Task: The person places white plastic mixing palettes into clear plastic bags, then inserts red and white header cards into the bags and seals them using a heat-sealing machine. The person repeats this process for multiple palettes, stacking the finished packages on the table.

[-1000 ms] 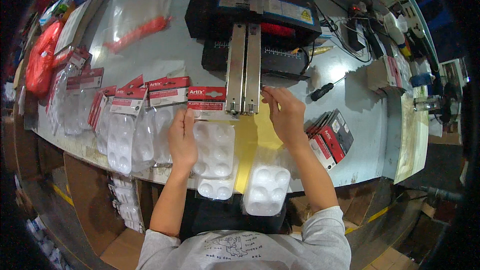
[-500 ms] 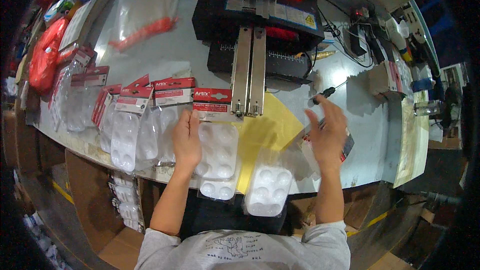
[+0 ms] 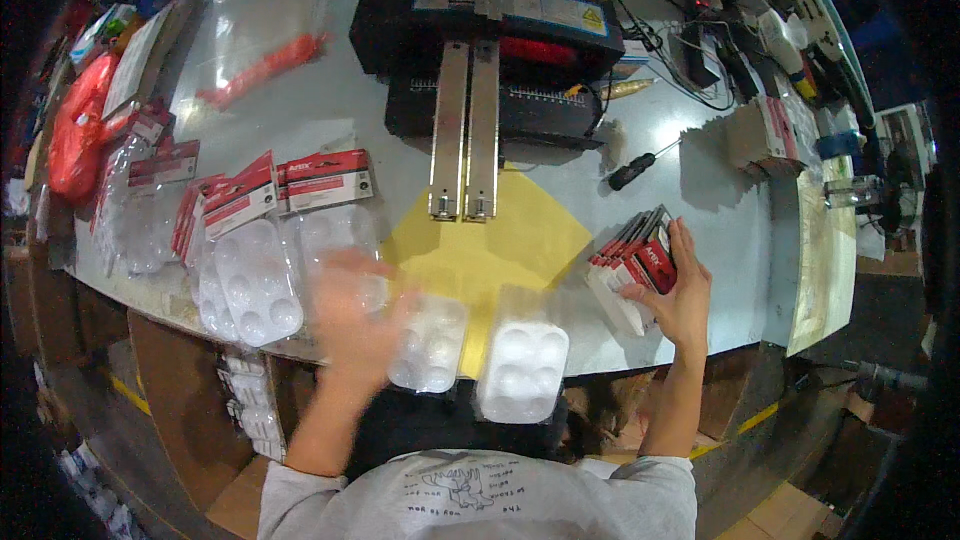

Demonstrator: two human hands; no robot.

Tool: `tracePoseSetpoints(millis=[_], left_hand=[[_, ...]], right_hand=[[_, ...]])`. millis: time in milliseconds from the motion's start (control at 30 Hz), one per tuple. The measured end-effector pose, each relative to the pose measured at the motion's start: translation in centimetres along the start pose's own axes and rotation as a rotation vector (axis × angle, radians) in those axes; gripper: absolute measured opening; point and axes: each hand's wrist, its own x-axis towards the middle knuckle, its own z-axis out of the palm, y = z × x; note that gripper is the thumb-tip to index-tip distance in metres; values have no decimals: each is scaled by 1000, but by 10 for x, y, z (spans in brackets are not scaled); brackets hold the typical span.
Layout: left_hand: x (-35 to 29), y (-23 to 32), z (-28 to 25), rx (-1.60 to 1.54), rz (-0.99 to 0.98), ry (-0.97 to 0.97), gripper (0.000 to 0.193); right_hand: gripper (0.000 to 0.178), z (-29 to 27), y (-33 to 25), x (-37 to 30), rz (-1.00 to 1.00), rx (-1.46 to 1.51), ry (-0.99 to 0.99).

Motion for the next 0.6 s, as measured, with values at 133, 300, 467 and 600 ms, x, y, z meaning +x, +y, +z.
tracePoseSetpoints(millis=[133,300,467,600], left_hand=[[-35,41,66,-318,24,-256,20],[-32,49,58,-639,-130,-255,12],[-32,49,26,-1014,-497,-477,9],[-31,49,16,-1027,-363,-385,16]], right_hand=[[77,-1,-3,1,10,81,123],[54,-14,-42,-13,159,153,122],[40,-33,-105,-15,-62,617,-29],[33,-15,-138,2,-283,483,-295]])
